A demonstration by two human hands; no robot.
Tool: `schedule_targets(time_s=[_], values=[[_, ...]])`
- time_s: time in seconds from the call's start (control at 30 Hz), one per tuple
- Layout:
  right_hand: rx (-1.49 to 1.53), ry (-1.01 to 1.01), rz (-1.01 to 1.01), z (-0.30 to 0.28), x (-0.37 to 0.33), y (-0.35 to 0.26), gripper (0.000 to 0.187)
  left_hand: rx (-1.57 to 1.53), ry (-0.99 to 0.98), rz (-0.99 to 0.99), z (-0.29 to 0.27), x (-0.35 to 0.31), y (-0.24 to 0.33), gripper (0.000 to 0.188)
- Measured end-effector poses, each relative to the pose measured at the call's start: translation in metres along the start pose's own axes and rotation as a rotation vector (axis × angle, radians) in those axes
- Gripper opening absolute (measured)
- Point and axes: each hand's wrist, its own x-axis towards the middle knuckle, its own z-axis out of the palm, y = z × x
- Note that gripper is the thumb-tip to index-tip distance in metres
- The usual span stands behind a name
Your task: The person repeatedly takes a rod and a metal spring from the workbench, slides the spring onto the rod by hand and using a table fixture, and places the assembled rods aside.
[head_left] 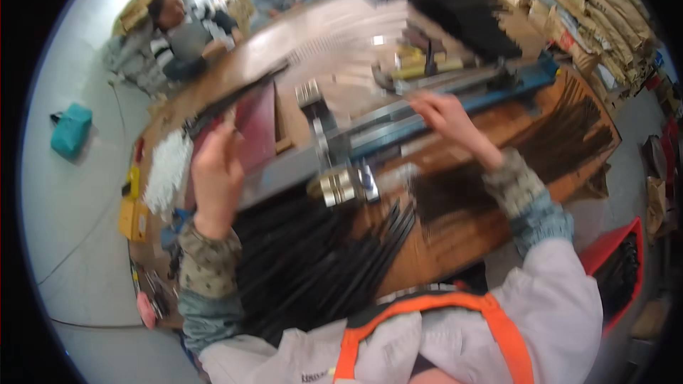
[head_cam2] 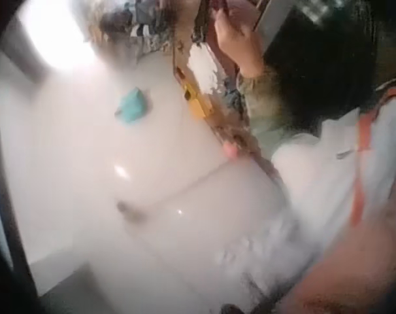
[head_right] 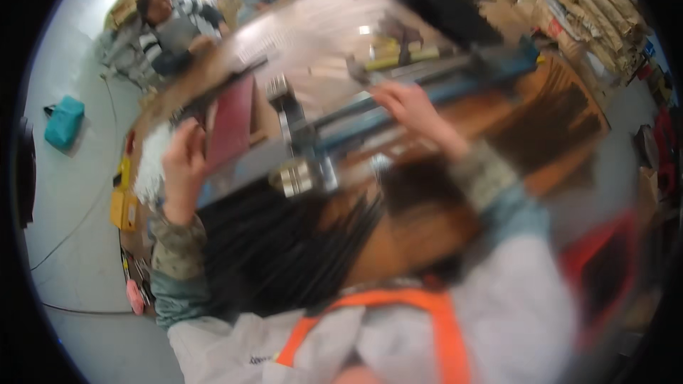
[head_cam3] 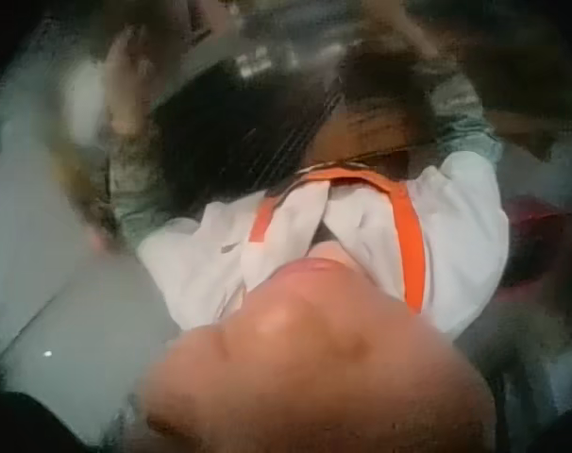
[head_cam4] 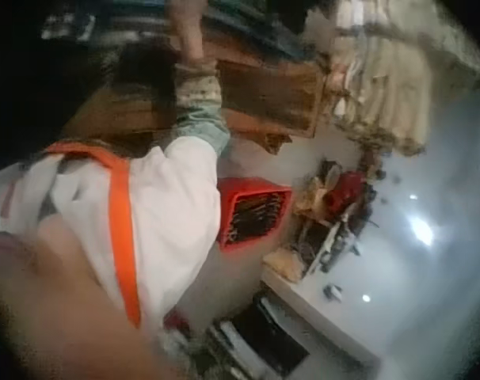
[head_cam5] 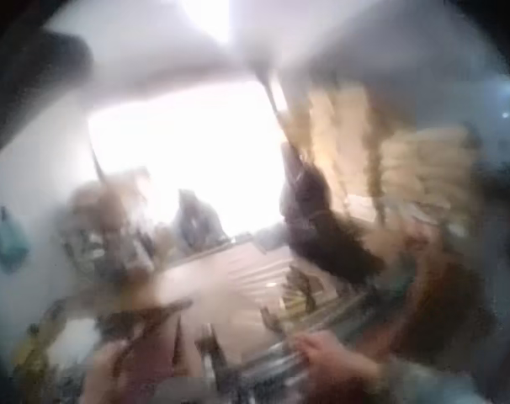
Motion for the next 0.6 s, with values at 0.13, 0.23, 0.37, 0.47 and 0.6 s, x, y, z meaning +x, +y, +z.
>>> schedule_targets(time_s=[0.13,0.23,0.37,0.47,0.6], values=[[0.298,-0.153,-0.215,0.077,0.068,-0.072,0.017,0.078,-0.053,-0.196,-0.022,-0.020,-0.008,0.024],[0.207,-0.218,-0.433,0.118,0.094,-0.077,0.014,0.084,0.007,-0.140,-0.030,-0.051,-0.030,0.024],[0.151,-0.257,-0.425,0.139,0.101,-0.071,0.015,0.122,-0.018,-0.245,-0.048,-0.097,-0.055,0.023],[0.154,-0.301,-0.389,0.150,0.098,-0.079,0.020,0.110,-0.076,-0.367,-0.053,-0.105,-0.053,0.023],[-0.044,-0.579,-0.331,0.167,0.101,-0.097,0.021,0.061,-0.001,-0.283,-0.047,-0.103,-0.059,0.022]])
